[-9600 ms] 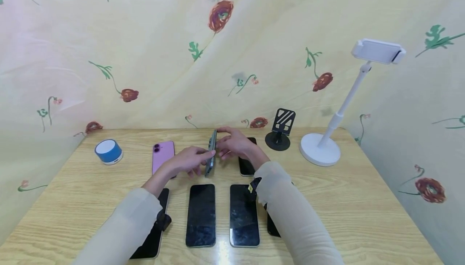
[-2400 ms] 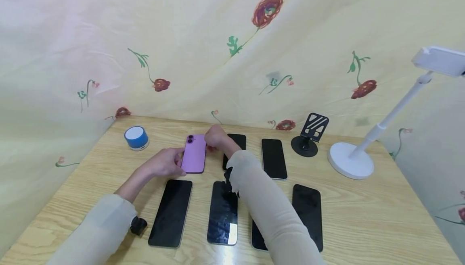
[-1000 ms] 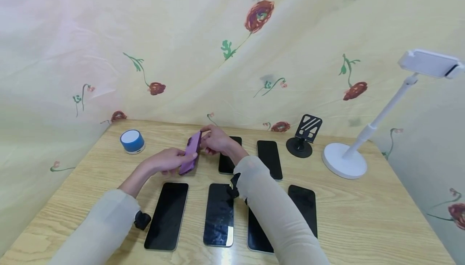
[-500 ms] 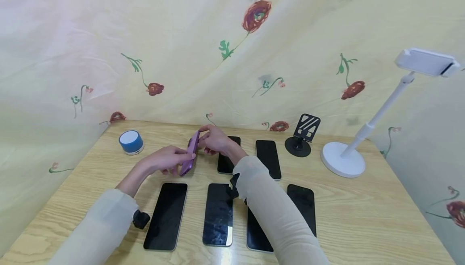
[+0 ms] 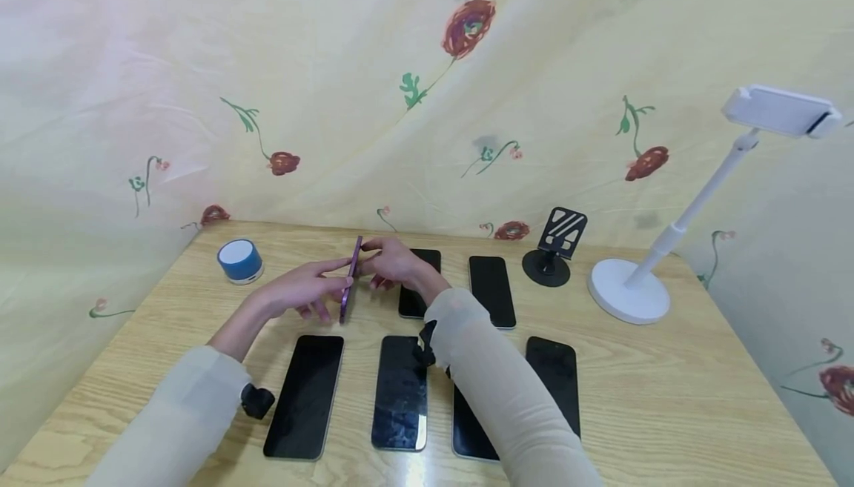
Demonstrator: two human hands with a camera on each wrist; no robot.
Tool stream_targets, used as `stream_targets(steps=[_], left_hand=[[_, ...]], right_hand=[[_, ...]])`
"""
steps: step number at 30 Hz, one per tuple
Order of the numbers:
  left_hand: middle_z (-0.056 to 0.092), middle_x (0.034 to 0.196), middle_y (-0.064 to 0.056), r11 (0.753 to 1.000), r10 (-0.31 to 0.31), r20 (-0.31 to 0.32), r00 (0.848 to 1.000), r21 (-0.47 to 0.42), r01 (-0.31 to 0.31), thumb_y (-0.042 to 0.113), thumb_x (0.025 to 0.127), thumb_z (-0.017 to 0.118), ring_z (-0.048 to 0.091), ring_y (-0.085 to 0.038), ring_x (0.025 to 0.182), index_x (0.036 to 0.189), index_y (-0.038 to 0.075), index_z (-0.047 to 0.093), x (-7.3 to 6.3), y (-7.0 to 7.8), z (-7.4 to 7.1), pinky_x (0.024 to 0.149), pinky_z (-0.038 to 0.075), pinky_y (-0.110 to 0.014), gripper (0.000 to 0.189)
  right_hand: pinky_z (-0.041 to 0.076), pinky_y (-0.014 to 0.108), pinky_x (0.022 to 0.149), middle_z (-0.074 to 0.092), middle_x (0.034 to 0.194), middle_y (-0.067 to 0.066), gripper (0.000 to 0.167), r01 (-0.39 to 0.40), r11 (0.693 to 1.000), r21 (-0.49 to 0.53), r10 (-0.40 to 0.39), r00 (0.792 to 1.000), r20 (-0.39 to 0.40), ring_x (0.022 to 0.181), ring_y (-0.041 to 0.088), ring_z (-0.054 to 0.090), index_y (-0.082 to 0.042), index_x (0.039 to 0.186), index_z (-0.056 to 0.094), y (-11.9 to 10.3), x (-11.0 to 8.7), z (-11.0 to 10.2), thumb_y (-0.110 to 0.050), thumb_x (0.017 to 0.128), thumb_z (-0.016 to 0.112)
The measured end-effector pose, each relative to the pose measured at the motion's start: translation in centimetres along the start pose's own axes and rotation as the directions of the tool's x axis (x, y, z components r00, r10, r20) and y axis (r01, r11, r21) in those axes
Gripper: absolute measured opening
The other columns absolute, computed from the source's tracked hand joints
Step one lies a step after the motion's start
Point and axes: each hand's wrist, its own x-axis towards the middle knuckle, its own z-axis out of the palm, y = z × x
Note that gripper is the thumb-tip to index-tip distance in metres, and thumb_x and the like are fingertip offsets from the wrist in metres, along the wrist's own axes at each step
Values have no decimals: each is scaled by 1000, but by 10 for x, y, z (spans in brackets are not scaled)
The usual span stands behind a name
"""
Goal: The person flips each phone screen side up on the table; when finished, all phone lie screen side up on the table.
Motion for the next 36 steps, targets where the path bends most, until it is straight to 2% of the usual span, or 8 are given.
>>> stream_targets(steps=[6, 20, 28, 36], left_hand=[[72, 125, -16, 1000, 15, -7, 1000, -15, -15, 43, 110, 53, 76, -25, 72, 170, 28, 26, -2, -1, 0, 56, 46, -25, 67], [74, 127, -15, 997, 52, -17, 999, -49, -52, 39, 109, 55, 76, -25, 70, 170, 26, 24, -7, 0, -2, 53, 43, -24, 70], [72, 128, -17, 998, 49, -34, 998, -41, -50, 38, 109, 56, 76, -24, 67, 170, 33, 23, -7, -1, -1, 52, 41, -24, 70], [70, 134, -18, 998, 65, -57, 996, -22, -67, 34, 109, 56, 77, -25, 70, 170, 34, 20, -8, -1, -2, 53, 43, -25, 72]], right_hand=[[51, 23, 55, 74, 122, 17, 63, -21, 1000, -8, 22, 1000, 8, 63, 14, 63, -6, 162, 38, 1, 0, 2, -13, 104, 61], [51, 23, 55, 73, 124, 17, 63, -22, 1000, -8, 22, 1000, 11, 64, 15, 64, -6, 163, 37, -1, 0, 5, -13, 105, 61], [50, 24, 56, 71, 127, 17, 64, -31, 999, 12, 31, 999, 9, 65, 16, 64, -7, 163, 37, 1, 1, 6, -13, 105, 61], [49, 24, 54, 70, 132, 18, 68, -36, 999, 15, 36, 999, 10, 63, 15, 64, -11, 165, 35, 1, -1, 8, -13, 103, 64]])
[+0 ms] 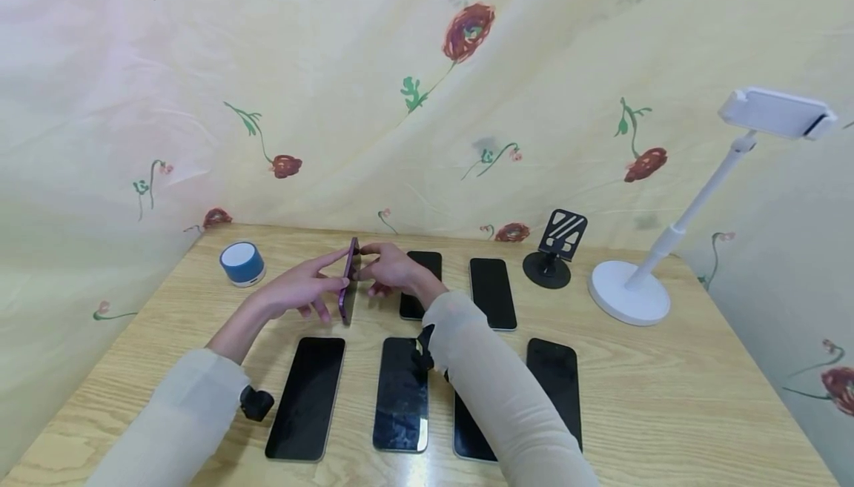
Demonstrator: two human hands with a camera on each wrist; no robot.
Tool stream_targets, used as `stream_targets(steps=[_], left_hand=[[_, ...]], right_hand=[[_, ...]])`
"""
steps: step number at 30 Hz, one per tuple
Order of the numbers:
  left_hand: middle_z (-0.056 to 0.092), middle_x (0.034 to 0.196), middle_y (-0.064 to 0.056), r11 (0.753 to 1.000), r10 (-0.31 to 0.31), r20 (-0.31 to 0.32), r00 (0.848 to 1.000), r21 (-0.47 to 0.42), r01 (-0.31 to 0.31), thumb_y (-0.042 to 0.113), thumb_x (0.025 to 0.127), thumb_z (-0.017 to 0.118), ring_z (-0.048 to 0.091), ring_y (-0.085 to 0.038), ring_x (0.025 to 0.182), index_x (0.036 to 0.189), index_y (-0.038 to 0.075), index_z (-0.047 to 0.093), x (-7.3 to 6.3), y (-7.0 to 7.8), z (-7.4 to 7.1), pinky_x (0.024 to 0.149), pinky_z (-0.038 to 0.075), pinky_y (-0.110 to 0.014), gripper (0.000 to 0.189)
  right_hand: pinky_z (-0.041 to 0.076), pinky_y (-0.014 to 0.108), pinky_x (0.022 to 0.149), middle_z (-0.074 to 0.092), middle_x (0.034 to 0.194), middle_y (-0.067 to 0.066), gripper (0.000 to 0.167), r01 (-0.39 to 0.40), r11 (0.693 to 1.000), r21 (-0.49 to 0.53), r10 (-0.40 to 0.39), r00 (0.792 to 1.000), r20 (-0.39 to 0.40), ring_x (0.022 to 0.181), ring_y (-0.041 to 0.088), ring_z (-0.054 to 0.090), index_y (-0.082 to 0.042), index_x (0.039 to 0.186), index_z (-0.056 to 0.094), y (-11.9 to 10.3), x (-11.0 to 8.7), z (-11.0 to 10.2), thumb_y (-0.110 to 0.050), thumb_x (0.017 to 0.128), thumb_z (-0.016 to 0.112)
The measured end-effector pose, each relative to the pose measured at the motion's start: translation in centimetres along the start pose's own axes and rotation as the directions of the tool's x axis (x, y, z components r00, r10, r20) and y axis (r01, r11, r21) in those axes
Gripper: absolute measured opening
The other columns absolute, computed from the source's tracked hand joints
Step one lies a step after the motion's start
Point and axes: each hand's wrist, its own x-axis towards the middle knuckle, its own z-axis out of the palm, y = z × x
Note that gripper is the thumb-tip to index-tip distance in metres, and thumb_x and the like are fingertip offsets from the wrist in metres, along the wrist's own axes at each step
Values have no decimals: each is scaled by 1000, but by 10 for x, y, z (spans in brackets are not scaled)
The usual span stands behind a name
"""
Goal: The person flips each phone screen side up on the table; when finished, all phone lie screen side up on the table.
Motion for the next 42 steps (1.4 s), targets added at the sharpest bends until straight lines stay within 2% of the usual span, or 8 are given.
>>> stream_targets(steps=[9, 21, 26, 33, 37, 42], left_hand=[[69, 137, -21, 1000, 15, -12, 1000, 9, -15, 29, 108, 57, 77, -25, 71, 171, 30, 18, 2, 3, -1, 53, 42, -25, 73], [64, 144, -25, 999, 44, 2, 999, -1, -44, 13, 103, 54, 77, -31, 74, 172, 16, 11, 2, 0, -5, 51, 37, -24, 81], [60, 147, -26, 999, 34, -10, 999, 10, -34, 9, 101, 53, 76, -28, 74, 171, 14, 12, 3, -3, -5, 51, 36, -22, 82], [58, 148, -29, 998, 39, -19, 999, 56, -38, 6, 104, 51, 74, -24, 72, 170, 7, 13, 4, -7, -4, 53, 40, -24, 76], [63, 139, -27, 996, 40, -26, 999, 86, -38, 5, 106, 51, 71, -21, 70, 169, 4, 13, 5, -11, -4, 56, 43, -25, 74], [66, 115, -19, 993, 36, -41, 998, 115, -31, 3, 105, 52, 64, -20, 69, 169, 3, 16, 7, -15, -1, 57, 45, -26, 73]], right_hand=[[49, 24, 53, 75, 120, 18, 71, -8, 1000, 4, 8, 1000, 8, 57, 13, 61, -14, 165, 35, -1, -2, 0, -10, 102, 68], [51, 26, 55, 70, 110, 15, 76, -34, 999, -33, 34, 999, 2, 59, 16, 59, -13, 165, 36, 4, 0, -1, -10, 98, 73], [52, 26, 54, 68, 106, 14, 81, -32, 998, -57, 31, 999, -15, 57, 15, 59, -12, 166, 33, 6, -1, 0, -8, 96, 75], [52, 25, 52, 72, 94, 10, 88, -26, 993, -116, 22, 999, -38, 53, 14, 59, -8, 166, 31, 7, 1, 1, -5, 92, 78], [52, 25, 52, 70, 85, 8, 90, -30, 989, -144, 24, 999, -45, 53, 14, 58, -8, 166, 31, 8, 1, 1, -5, 91, 80], [51, 26, 52, 66, 78, 7, 91, -33, 984, -173, 24, 998, -55, 52, 14, 58, -8, 166, 31, 7, 0, 2, -3, 90, 81]])
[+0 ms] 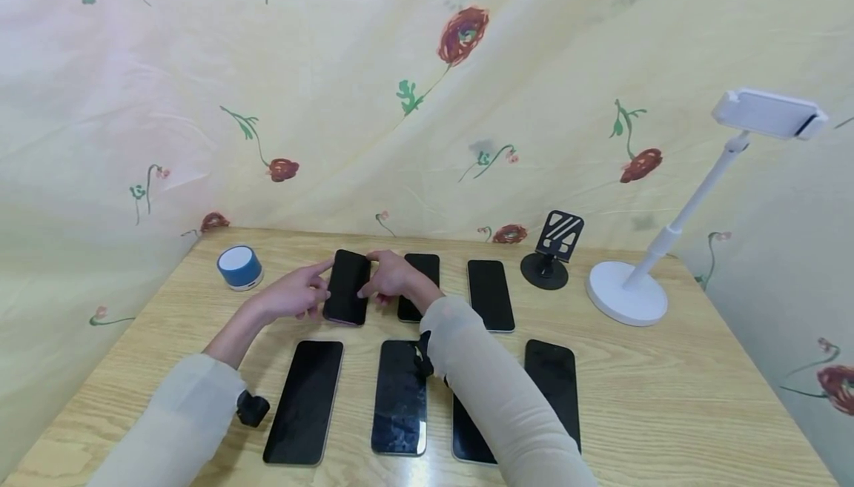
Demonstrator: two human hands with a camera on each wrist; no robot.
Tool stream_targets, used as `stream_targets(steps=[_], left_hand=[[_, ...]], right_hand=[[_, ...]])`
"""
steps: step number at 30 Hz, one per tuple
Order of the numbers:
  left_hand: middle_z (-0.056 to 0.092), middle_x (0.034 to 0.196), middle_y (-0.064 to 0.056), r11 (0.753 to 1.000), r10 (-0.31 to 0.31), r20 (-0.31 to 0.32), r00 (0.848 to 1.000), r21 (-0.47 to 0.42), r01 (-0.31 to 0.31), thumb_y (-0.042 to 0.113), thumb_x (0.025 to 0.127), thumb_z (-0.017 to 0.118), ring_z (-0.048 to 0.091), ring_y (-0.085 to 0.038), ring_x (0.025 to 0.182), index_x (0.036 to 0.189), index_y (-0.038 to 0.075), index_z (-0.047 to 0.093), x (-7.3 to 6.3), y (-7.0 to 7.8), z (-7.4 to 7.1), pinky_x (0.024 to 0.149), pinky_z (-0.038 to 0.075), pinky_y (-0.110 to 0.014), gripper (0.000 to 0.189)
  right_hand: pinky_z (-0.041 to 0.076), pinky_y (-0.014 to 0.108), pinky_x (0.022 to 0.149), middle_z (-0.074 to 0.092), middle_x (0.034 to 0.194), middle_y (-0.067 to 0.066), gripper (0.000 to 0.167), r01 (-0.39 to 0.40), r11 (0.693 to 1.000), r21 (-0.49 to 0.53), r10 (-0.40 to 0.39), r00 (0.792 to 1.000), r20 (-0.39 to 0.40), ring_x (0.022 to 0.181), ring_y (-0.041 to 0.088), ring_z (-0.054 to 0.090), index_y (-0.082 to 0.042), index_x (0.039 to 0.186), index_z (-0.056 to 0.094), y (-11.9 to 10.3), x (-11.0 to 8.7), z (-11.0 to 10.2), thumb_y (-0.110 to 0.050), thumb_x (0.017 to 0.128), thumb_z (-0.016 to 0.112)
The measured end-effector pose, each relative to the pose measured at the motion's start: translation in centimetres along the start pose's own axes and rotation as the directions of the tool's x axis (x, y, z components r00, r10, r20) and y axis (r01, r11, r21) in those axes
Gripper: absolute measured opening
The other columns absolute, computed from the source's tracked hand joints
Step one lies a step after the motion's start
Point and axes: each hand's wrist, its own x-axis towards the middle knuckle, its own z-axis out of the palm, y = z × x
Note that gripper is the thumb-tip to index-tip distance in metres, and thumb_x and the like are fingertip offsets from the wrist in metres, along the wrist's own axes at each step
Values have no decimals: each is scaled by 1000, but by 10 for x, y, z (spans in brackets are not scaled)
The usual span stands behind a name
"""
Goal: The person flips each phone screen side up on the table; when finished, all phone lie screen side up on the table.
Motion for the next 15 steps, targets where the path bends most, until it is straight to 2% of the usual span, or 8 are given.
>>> stream_targets(steps=[8, 15], left_hand=[[61, 100, -12, 999, -31, -21, 999, 15, 32, -1, 104, 54, 57, -19, 66, 168, 2, 21, 3, -5, 5, 57, 43, -25, 73], [62, 103, -14, 998, -37, -57, 998, 47, 40, -2, 102, 57, 57, -17, 63, 165, -2, 26, 5, -5, 8, 58, 46, -25, 71]], right_hand=[[51, 26, 51, 68, 78, 6, 91, 3, 1000, -31, -3, 1000, -12, 51, 14, 58, -9, 166, 31, 0, 0, 1, -1, 90, 81], [52, 25, 51, 67, 75, 6, 90, 12, 998, -65, -14, 1000, -27, 51, 13, 59, -8, 166, 32, 1, 0, 1, -1, 91, 80]])
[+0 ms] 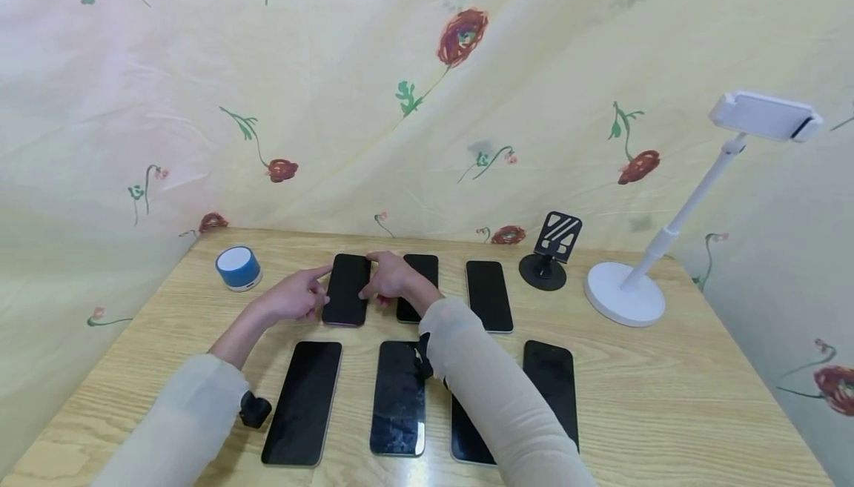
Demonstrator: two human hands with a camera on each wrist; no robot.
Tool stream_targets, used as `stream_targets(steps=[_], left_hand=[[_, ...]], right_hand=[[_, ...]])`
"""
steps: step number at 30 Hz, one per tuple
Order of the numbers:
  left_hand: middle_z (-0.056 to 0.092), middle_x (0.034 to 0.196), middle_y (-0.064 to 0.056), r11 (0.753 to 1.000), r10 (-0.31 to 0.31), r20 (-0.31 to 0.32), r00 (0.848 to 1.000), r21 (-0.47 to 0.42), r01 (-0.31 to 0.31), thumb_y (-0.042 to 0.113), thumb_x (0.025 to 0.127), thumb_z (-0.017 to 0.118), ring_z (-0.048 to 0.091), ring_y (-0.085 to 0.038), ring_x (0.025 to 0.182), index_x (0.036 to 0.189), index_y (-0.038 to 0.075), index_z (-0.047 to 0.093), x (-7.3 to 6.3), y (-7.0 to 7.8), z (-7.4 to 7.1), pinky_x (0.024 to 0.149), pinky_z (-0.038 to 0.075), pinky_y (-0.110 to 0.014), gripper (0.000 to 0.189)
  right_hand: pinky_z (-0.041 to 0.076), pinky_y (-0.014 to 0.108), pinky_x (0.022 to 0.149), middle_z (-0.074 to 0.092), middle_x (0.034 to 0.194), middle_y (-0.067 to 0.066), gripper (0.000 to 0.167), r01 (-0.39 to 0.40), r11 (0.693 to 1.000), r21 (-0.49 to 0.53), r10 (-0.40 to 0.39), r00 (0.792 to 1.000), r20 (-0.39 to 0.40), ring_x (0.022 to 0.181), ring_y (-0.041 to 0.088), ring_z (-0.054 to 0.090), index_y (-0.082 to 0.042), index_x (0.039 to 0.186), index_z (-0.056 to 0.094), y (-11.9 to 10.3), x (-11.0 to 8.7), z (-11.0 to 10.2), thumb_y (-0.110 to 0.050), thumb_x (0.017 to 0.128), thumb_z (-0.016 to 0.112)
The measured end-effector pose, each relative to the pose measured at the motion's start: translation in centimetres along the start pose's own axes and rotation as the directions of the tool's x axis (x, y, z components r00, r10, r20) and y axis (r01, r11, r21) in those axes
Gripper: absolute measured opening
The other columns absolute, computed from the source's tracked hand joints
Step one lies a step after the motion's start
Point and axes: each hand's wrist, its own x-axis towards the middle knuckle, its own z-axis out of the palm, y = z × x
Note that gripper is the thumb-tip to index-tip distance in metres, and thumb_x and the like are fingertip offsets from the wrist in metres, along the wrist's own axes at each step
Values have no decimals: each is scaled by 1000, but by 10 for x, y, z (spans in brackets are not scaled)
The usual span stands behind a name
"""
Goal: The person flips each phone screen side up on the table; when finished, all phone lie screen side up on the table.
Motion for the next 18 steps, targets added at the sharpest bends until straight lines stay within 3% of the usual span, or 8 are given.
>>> stream_targets(steps=[4, 6, 12, 18], left_hand=[[65, 106, -14, 1000, -19, -9, 1000, 15, 19, -3, 101, 56, 51, -14, 58, 165, 0, 29, 3, 1, 1, 55, 43, -24, 70], [67, 105, -14, 998, -23, -19, 1000, 65, 24, -2, 102, 56, 50, -14, 58, 165, 0, 31, 4, 1, 1, 55, 42, -24, 68], [68, 98, -11, 970, -29, -68, 997, 238, 45, 6, 102, 64, 59, -20, 76, 158, -1, 45, 8, 2, 3, 65, 45, -27, 60], [70, 110, -17, 968, -30, -68, 997, 245, 46, 14, 107, 60, 60, -21, 75, 160, 0, 42, 4, 0, 4, 68, 48, -31, 58]], right_hand=[[52, 25, 52, 67, 74, 5, 90, 0, 1000, -5, 0, 1000, -7, 52, 13, 60, -7, 166, 31, 1, 0, 0, -1, 91, 80], [52, 25, 52, 67, 74, 4, 91, 0, 1000, -9, -1, 1000, -12, 53, 13, 60, -7, 166, 30, 1, 0, 0, -1, 91, 80], [51, 25, 51, 68, 74, 4, 91, 13, 1000, -16, -13, 1000, -15, 52, 13, 60, -6, 167, 28, -1, 0, 2, -2, 92, 79], [53, 28, 53, 72, 88, 7, 82, 59, 996, -66, -62, 998, -33, 54, 15, 61, -8, 167, 29, -6, -9, -4, -14, 98, 75]])
